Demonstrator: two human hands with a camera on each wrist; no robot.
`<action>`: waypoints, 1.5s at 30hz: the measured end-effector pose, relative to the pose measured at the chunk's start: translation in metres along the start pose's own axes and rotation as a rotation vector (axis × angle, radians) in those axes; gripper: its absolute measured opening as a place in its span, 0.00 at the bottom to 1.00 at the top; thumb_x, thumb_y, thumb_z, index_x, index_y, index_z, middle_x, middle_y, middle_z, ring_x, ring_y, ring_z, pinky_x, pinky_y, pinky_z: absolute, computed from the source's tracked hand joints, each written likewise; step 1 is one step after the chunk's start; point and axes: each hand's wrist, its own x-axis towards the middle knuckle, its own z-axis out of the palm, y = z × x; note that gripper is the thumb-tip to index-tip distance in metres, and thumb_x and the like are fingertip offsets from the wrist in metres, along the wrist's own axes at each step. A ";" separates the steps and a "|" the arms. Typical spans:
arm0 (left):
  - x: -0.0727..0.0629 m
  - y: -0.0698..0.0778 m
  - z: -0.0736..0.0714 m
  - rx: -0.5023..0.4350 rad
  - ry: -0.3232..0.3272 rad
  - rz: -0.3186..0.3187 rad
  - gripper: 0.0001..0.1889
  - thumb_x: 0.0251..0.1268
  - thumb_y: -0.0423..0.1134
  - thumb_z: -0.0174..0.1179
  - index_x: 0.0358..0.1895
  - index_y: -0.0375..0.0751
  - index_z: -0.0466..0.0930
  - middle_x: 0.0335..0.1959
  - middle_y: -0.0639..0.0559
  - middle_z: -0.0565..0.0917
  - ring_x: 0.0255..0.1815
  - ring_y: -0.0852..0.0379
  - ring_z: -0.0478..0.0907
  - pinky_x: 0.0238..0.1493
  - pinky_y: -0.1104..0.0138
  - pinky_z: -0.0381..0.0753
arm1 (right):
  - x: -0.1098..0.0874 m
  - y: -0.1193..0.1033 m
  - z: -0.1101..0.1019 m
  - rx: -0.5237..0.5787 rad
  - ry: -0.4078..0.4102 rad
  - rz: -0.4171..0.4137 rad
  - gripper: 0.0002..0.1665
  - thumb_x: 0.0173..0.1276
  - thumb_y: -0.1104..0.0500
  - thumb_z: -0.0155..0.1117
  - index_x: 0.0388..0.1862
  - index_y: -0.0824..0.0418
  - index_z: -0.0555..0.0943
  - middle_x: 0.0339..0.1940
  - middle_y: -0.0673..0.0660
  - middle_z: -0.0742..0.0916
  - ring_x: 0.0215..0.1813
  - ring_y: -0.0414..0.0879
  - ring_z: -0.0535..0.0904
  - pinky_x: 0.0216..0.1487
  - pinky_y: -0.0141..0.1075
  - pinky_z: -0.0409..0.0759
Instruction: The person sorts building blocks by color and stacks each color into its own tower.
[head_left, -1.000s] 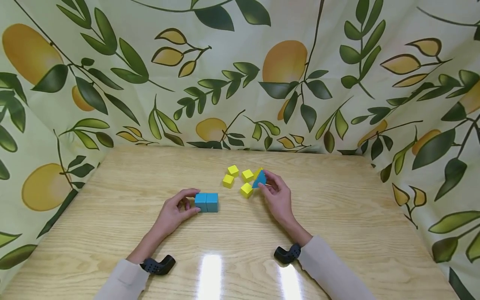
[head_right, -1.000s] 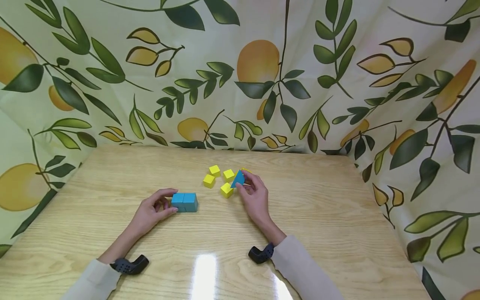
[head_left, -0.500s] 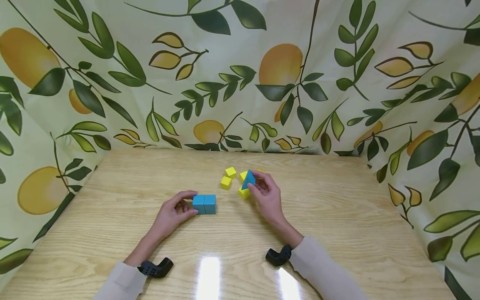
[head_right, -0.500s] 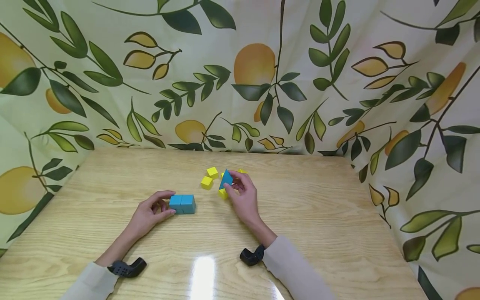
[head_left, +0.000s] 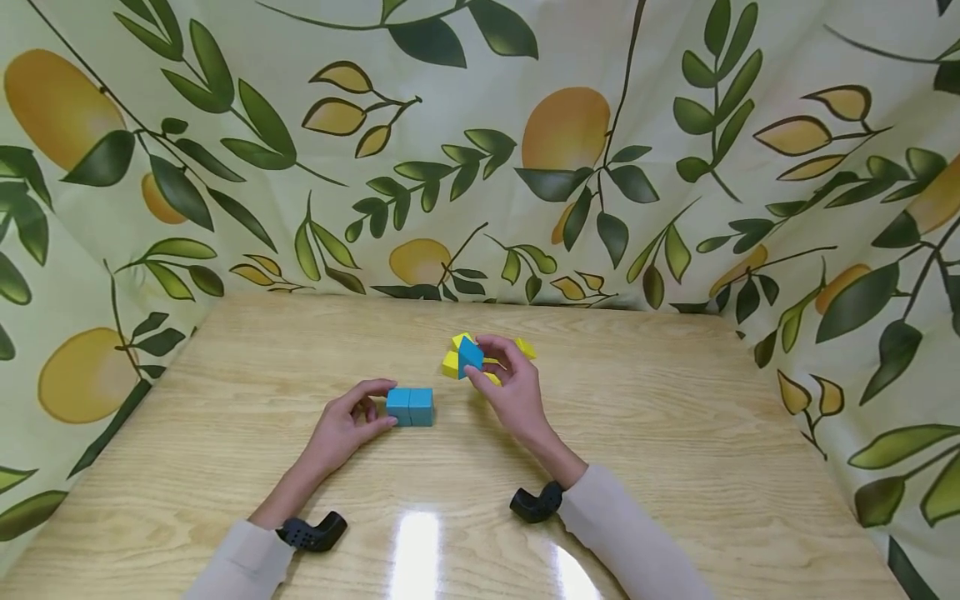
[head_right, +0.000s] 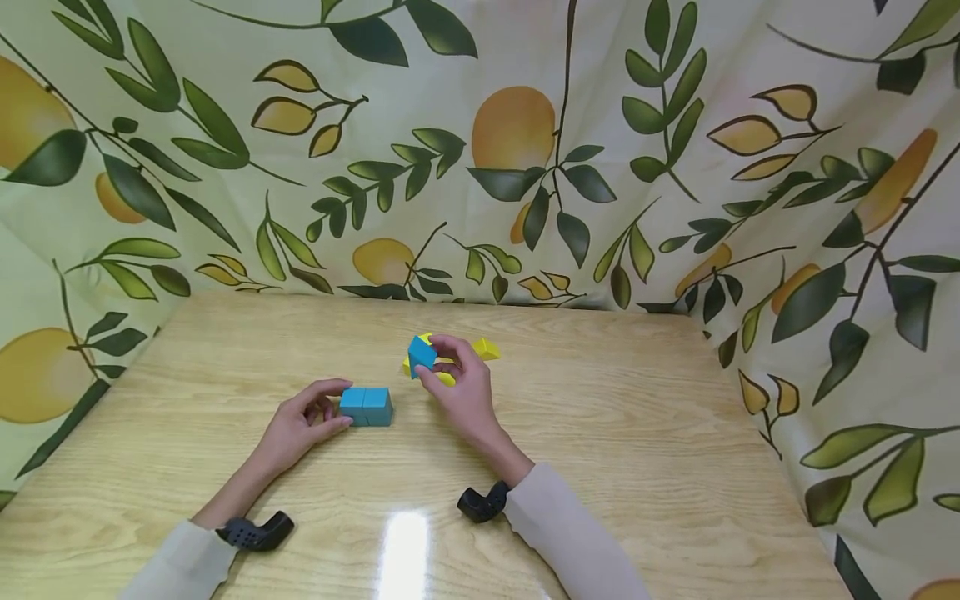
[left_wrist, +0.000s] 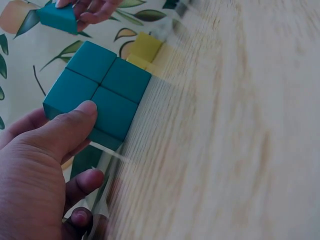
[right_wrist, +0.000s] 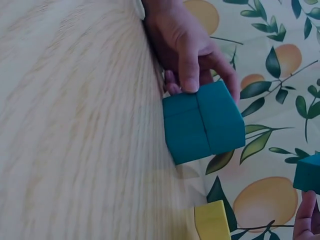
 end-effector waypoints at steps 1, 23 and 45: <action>0.001 0.000 0.000 0.000 0.000 0.002 0.24 0.53 0.25 0.68 0.56 0.36 0.77 0.43 0.45 0.82 0.27 0.52 0.72 0.25 0.67 0.69 | 0.001 0.000 0.001 -0.005 -0.004 -0.009 0.24 0.61 0.72 0.66 0.55 0.76 0.72 0.52 0.67 0.77 0.51 0.52 0.76 0.52 0.51 0.76; 0.000 0.002 -0.001 0.003 -0.014 -0.036 0.24 0.54 0.27 0.68 0.56 0.39 0.77 0.44 0.45 0.82 0.28 0.51 0.72 0.28 0.66 0.71 | 0.006 0.020 0.024 -0.112 -0.235 -0.065 0.24 0.58 0.67 0.72 0.55 0.65 0.79 0.49 0.60 0.83 0.48 0.56 0.77 0.45 0.47 0.75; 0.002 -0.011 0.000 -0.029 -0.010 -0.056 0.20 0.61 0.31 0.65 0.57 0.40 0.77 0.43 0.45 0.82 0.28 0.52 0.72 0.28 0.66 0.68 | 0.007 0.042 0.040 -0.224 -0.310 -0.090 0.25 0.58 0.56 0.73 0.55 0.53 0.79 0.46 0.44 0.83 0.47 0.37 0.76 0.44 0.38 0.72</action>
